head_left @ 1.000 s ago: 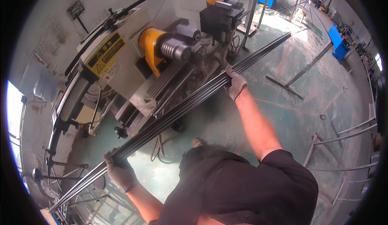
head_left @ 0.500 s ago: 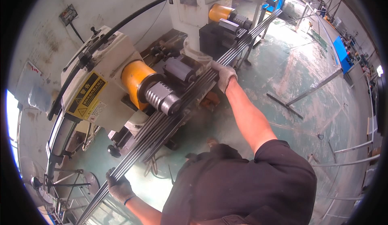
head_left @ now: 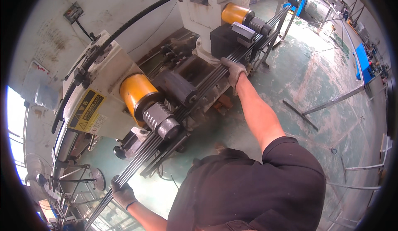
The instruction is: The person bends a metal rod into a U-shape using a wooden board as a guide, then operates a machine to bend multiple metal rods. The person repeatedly picks up rods, feeds them into the machine, and collects the bent pieces.
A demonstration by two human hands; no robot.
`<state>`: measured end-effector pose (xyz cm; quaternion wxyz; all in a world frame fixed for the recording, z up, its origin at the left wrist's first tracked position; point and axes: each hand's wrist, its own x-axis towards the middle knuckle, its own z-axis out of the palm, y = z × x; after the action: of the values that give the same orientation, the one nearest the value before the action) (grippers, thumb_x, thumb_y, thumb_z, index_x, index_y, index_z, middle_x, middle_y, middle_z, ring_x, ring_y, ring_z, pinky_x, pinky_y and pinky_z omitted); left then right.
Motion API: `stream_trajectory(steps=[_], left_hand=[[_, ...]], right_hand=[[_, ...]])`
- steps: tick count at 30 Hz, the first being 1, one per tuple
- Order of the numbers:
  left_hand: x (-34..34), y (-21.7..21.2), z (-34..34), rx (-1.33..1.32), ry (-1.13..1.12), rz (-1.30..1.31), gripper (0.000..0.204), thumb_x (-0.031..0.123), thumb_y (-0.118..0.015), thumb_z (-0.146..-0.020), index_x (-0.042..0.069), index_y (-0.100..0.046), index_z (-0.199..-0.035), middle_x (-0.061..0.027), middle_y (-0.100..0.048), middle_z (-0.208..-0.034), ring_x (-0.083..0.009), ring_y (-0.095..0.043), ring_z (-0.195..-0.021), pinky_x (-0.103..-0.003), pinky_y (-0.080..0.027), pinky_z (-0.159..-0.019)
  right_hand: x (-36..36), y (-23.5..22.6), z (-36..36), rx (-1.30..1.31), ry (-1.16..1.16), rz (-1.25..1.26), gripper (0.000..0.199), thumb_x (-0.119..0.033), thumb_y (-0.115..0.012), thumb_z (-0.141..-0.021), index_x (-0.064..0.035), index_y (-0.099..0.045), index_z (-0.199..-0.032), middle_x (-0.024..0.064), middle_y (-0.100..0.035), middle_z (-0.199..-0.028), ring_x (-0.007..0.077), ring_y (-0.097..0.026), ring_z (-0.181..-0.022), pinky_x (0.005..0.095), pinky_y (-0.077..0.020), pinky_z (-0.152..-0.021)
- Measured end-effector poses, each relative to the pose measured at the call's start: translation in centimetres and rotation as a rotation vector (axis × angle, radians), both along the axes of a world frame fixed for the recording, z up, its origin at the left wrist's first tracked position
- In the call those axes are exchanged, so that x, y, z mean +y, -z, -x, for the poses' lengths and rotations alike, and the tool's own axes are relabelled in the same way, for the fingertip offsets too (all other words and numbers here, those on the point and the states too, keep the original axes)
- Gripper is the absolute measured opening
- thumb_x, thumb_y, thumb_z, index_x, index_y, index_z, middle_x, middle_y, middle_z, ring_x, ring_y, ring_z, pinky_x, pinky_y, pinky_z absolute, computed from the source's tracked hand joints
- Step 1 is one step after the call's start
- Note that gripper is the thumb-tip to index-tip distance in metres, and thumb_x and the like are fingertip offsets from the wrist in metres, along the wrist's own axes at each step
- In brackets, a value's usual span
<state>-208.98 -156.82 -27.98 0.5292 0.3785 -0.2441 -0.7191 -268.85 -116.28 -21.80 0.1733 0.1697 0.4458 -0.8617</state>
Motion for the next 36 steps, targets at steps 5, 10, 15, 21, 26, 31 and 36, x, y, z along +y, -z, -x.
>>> stream_trajectory(steps=[5, 10, 15, 21, 26, 31, 36], left_hand=[[0.4, 0.9, 1.6, 0.093, 0.068, -0.074, 0.019, 0.010, -0.070, -0.104, -0.006, -0.073, -0.114, -0.0189, -0.078, -0.110, -0.0309, -0.077, -0.103, -0.044, -0.064, -0.100], [1.8, 0.2, 3.8, -0.054, 0.116, 0.087, 0.018, 0.009, -0.068, -0.105, -0.006, -0.072, -0.114, -0.0195, -0.078, -0.111, -0.0300, -0.077, -0.104, -0.041, -0.064, -0.100], [2.6, 0.0, 5.1, -0.196, 0.090, 0.072, 0.032, 0.012, -0.051, -0.116, -0.010, -0.064, -0.134, -0.0174, -0.070, -0.125, -0.0232, -0.068, -0.117, -0.033, -0.058, -0.104], [0.9, 3.5, 3.3, -0.294, 0.165, 0.241, 0.036, 0.007, -0.061, -0.109, -0.011, -0.060, -0.140, -0.0187, -0.071, -0.132, -0.0250, -0.069, -0.120, -0.035, -0.054, -0.105], [-0.2, 1.7, 3.1, 0.168, 0.074, -0.124, 0.029, 0.018, -0.060, -0.110, -0.005, -0.069, -0.125, -0.0180, -0.076, -0.125, -0.0314, -0.072, -0.116, -0.048, -0.059, -0.106], [-2.8, 0.6, 0.3, 0.074, -0.021, -0.158, 0.028, 0.019, -0.062, -0.110, -0.006, -0.071, -0.121, -0.0176, -0.078, -0.114, -0.0285, -0.076, -0.107, -0.044, -0.063, -0.101], [-0.3, 1.6, 3.4, 0.075, 0.059, -0.093, 0.023, 0.010, -0.071, -0.105, -0.008, -0.071, -0.119, -0.0160, -0.077, -0.110, -0.0241, -0.073, -0.101, -0.037, -0.062, -0.098]], right_hand=[[0.6, -0.6, 1.0, -0.115, -0.058, -0.149, 0.052, -0.045, -0.085, -0.091, -0.0077, -0.075, -0.125, 0.0135, -0.066, -0.141, 0.0405, -0.053, -0.130, 0.0724, -0.0249, -0.107], [0.7, -0.6, 1.5, -0.150, -0.119, -0.190, 0.063, -0.055, -0.084, -0.088, -0.0224, -0.071, -0.140, 0.0105, -0.057, -0.159, 0.0481, -0.039, -0.150, 0.0929, -0.0004, -0.108], [-1.8, -0.4, -2.6, -0.008, -0.070, -0.380, 0.059, -0.047, -0.084, -0.091, -0.0068, -0.073, -0.132, 0.0121, -0.070, -0.137, 0.0338, -0.060, -0.126, 0.0652, -0.0359, -0.109], [-2.8, 6.9, -0.5, 0.158, -0.008, -0.289, 0.053, -0.039, -0.086, -0.090, 0.0037, -0.076, -0.120, 0.0140, -0.078, -0.114, 0.0253, -0.072, -0.098, 0.0418, -0.0550, -0.090], [-1.1, 4.4, 0.5, 0.132, -0.011, -0.241, 0.041, -0.034, -0.084, -0.092, 0.0016, -0.077, -0.112, 0.0133, -0.078, -0.103, 0.0273, -0.071, -0.088, 0.0449, -0.0550, -0.082], [1.1, 0.2, 1.9, 0.016, -0.034, -0.220, 0.050, -0.038, -0.081, -0.094, 0.0004, -0.076, -0.125, 0.0113, -0.077, -0.120, 0.0252, -0.068, -0.114, 0.0443, -0.0491, -0.105], [1.3, 2.2, 3.5, -0.028, 0.110, -0.171, 0.065, -0.047, -0.082, -0.092, 0.0008, -0.072, -0.134, 0.0143, -0.073, -0.133, 0.0271, -0.066, -0.118, 0.0498, -0.0482, -0.107]])
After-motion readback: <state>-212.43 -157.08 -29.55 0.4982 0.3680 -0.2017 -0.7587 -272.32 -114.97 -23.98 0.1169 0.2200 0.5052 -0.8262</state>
